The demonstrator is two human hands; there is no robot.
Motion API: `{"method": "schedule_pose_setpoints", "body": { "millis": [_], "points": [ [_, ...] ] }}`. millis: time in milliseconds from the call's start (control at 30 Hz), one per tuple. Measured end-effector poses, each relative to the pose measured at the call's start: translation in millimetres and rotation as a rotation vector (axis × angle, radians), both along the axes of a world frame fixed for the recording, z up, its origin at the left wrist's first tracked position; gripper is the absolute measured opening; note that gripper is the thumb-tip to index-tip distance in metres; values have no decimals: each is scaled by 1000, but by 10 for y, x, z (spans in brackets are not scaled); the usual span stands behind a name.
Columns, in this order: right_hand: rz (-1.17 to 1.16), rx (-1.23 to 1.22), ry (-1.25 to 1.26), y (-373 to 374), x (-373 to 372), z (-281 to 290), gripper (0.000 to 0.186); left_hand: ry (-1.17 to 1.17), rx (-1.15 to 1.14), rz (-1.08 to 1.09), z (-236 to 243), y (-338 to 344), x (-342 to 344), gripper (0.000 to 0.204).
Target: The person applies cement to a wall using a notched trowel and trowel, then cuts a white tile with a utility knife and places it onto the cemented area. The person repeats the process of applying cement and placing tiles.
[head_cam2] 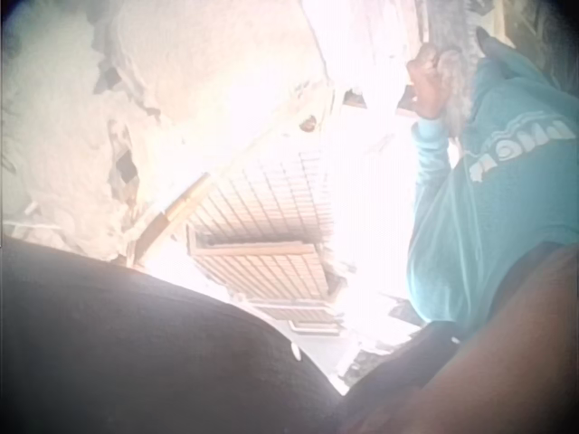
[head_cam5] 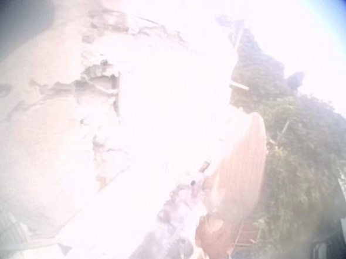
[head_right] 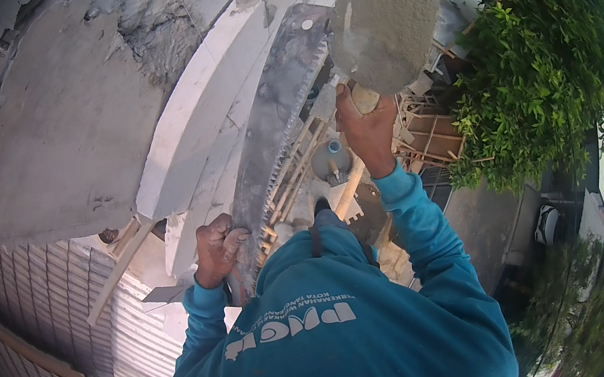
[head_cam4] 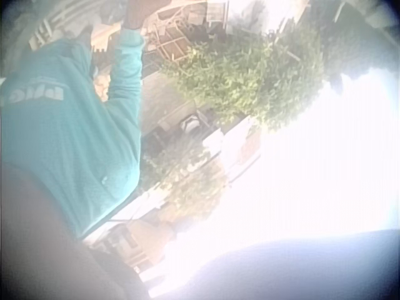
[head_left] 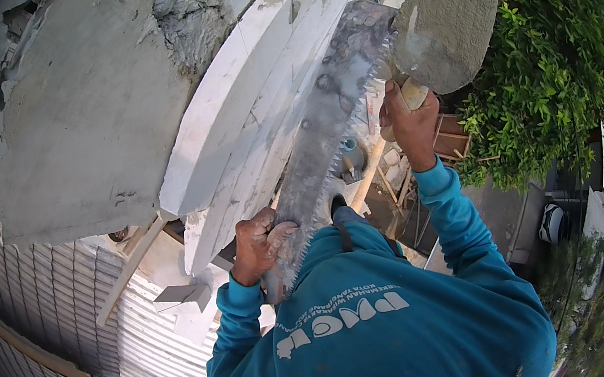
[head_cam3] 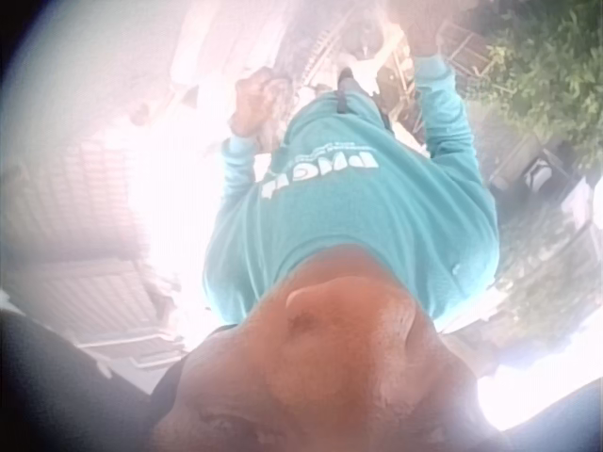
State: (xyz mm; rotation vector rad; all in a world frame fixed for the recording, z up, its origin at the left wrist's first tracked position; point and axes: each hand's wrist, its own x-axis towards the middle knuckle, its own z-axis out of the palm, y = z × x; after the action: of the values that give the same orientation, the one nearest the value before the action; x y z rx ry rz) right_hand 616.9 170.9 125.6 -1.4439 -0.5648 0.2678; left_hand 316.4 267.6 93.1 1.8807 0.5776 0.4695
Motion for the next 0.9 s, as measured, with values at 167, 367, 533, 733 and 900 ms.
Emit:
{"method": "schedule_pose_setpoints", "body": {
  "millis": [167,367,533,733,900],
  "points": [
    [15,183,284,216,-485,116,13,-23,21,48,-192,-38,2,28],
    [39,203,537,308,-827,320,17,-25,-69,96,-237,-76,-15,28],
    [53,212,758,331,-917,361,12,-68,86,146,-311,-77,-1,33],
    [104,136,423,261,-681,135,11,-39,-26,130,-443,0,-188,37],
    [33,-53,6,98,-223,56,12,-59,-130,48,-243,110,-276,44]
  ]
}}
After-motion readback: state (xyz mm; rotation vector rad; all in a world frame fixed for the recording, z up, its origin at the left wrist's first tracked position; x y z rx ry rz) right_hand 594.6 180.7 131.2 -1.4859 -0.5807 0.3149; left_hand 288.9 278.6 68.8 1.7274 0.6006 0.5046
